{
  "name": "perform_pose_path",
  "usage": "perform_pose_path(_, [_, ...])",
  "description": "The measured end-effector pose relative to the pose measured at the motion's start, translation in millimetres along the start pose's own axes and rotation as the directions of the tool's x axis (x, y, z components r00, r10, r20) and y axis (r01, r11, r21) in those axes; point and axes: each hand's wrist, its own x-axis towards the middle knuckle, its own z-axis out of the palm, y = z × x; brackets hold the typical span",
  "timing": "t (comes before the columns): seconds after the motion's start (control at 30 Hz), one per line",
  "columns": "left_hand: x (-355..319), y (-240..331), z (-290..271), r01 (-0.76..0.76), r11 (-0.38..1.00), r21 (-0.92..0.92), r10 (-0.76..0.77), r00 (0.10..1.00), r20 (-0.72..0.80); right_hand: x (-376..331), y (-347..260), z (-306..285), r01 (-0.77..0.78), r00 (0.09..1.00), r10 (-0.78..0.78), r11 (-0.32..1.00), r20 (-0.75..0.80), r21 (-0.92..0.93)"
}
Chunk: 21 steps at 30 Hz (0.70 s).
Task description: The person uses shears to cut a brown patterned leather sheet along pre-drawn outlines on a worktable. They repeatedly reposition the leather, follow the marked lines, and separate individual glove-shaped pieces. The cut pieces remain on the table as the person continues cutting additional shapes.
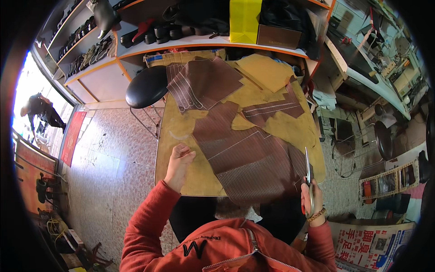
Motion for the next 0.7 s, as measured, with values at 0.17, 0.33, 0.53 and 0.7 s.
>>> perform_pose_path(0.17, [-5.1,1.9,27.2,0.071,0.994,-0.087,-0.079,0.993,-0.085,-4.4,11.2,1.0,0.034,0.999,-0.034,0.999,-0.024,-0.014])
perform_pose_path(0.33, [13.6,4.5,46.8,0.219,0.971,-0.097,-0.231,0.964,-0.135,-10.0,18.9,1.4,0.025,0.998,-0.024,0.999,-0.052,0.024])
perform_pose_path(0.53, [4.8,6.0,80.2,-0.233,0.956,0.178,0.21,0.968,0.139,-21.5,26.9,0.6,0.042,0.996,-0.028,0.983,-0.083,0.177])
perform_pose_path(0.7, [22.5,40.6,85.6,-0.702,0.634,0.323,0.557,0.705,0.439,-27.9,31.7,-1.2,0.067,0.991,-0.042,0.976,-0.124,0.208])
